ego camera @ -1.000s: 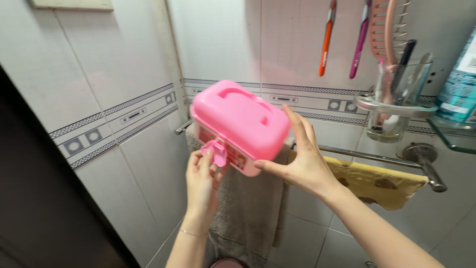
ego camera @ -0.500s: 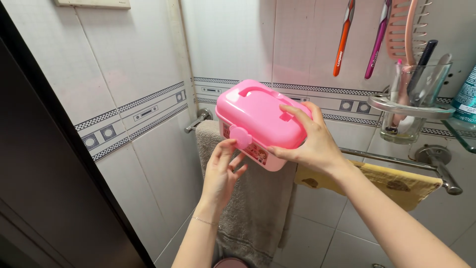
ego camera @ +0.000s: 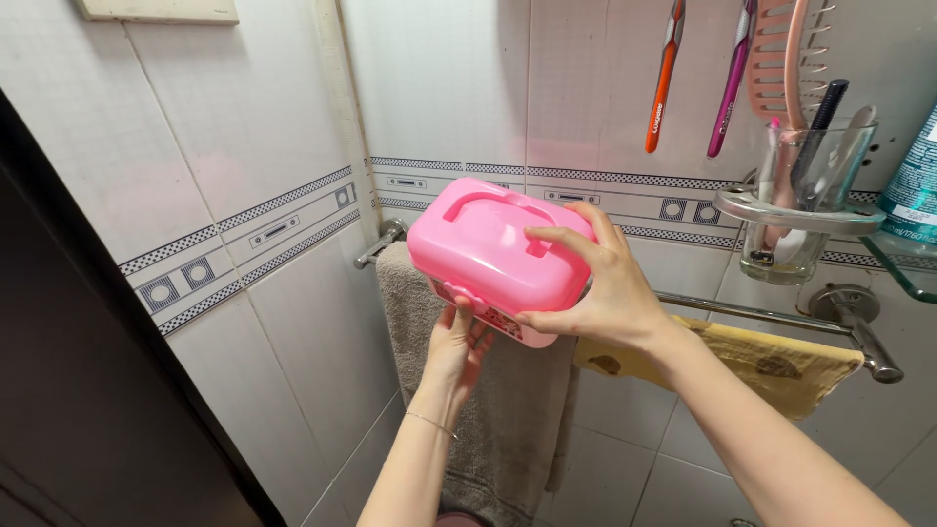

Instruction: The person washes a small yellow cleaning cloth under a tap, hangs it on a towel rack, and then rinses several plastic components of a device in a basin.

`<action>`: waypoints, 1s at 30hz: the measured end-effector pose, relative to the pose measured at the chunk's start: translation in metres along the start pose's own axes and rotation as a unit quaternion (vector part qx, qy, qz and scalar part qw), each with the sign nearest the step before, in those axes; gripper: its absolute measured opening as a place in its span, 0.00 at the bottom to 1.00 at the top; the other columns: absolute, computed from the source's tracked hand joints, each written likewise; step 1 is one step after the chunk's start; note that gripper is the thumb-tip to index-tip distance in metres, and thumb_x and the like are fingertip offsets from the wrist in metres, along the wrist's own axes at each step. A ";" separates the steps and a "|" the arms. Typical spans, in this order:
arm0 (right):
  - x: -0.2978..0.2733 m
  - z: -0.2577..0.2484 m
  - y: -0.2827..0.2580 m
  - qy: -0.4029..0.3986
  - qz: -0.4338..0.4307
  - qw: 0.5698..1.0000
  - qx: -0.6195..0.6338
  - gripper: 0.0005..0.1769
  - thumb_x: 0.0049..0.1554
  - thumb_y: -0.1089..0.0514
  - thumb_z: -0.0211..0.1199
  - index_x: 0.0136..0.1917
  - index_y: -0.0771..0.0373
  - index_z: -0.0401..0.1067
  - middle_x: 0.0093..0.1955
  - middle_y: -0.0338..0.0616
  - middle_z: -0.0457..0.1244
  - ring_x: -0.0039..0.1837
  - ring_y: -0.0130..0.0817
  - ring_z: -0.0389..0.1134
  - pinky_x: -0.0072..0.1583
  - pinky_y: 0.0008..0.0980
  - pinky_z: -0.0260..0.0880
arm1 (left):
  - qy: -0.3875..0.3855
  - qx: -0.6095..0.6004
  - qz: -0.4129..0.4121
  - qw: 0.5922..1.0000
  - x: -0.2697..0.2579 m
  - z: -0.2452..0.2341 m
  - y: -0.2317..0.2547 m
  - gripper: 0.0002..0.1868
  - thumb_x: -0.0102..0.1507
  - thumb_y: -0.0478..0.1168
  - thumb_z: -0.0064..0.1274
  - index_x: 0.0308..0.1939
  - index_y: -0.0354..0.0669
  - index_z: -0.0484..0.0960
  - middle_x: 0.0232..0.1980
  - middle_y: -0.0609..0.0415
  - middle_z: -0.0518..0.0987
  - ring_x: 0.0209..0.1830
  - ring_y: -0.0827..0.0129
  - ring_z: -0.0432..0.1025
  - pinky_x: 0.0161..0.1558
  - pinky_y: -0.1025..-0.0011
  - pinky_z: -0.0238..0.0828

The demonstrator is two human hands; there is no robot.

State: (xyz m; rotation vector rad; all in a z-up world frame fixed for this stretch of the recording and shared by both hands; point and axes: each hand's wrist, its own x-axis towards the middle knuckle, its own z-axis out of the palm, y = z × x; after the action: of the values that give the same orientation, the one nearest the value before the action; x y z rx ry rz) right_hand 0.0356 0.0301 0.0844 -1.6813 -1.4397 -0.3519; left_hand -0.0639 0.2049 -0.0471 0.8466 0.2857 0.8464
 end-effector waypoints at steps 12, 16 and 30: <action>0.010 -0.001 -0.008 -0.017 0.025 1.000 -0.008 0.52 0.31 0.39 0.83 0.68 0.41 0.71 0.75 0.62 0.48 0.71 0.74 0.54 0.71 0.62 0.53 | 0.028 -0.028 -0.032 0.999 -0.045 0.055 0.049 0.59 0.53 0.67 0.59 0.78 0.41 0.50 0.68 0.39 0.62 0.63 0.48 0.66 0.62 0.47 0.66; 0.037 0.000 -0.004 -0.036 0.026 0.999 -0.007 0.53 0.30 0.36 0.83 0.69 0.36 0.69 0.78 0.62 0.46 0.74 0.74 0.52 0.73 0.63 0.52 | 0.033 -0.074 -0.034 0.996 -0.032 0.060 0.064 0.61 0.53 0.66 0.61 0.78 0.42 0.48 0.71 0.36 0.57 0.65 0.43 0.63 0.64 0.44 0.64; 0.117 0.076 0.029 -0.062 0.001 0.993 0.103 0.48 0.35 0.36 0.82 0.65 0.48 0.66 0.78 0.63 0.49 0.79 0.67 0.49 0.77 0.61 0.46 | 0.135 0.380 0.212 0.890 0.017 -0.029 0.071 0.35 0.69 0.50 0.46 0.77 0.38 0.59 0.80 0.37 0.55 0.80 0.48 0.49 0.78 0.54 0.43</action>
State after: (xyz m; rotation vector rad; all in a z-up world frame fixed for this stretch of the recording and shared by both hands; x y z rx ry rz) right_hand 0.0726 0.1653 0.1090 -1.5597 -1.5096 -0.0940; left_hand -0.1067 0.2592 -0.0111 1.5620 0.7238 1.2934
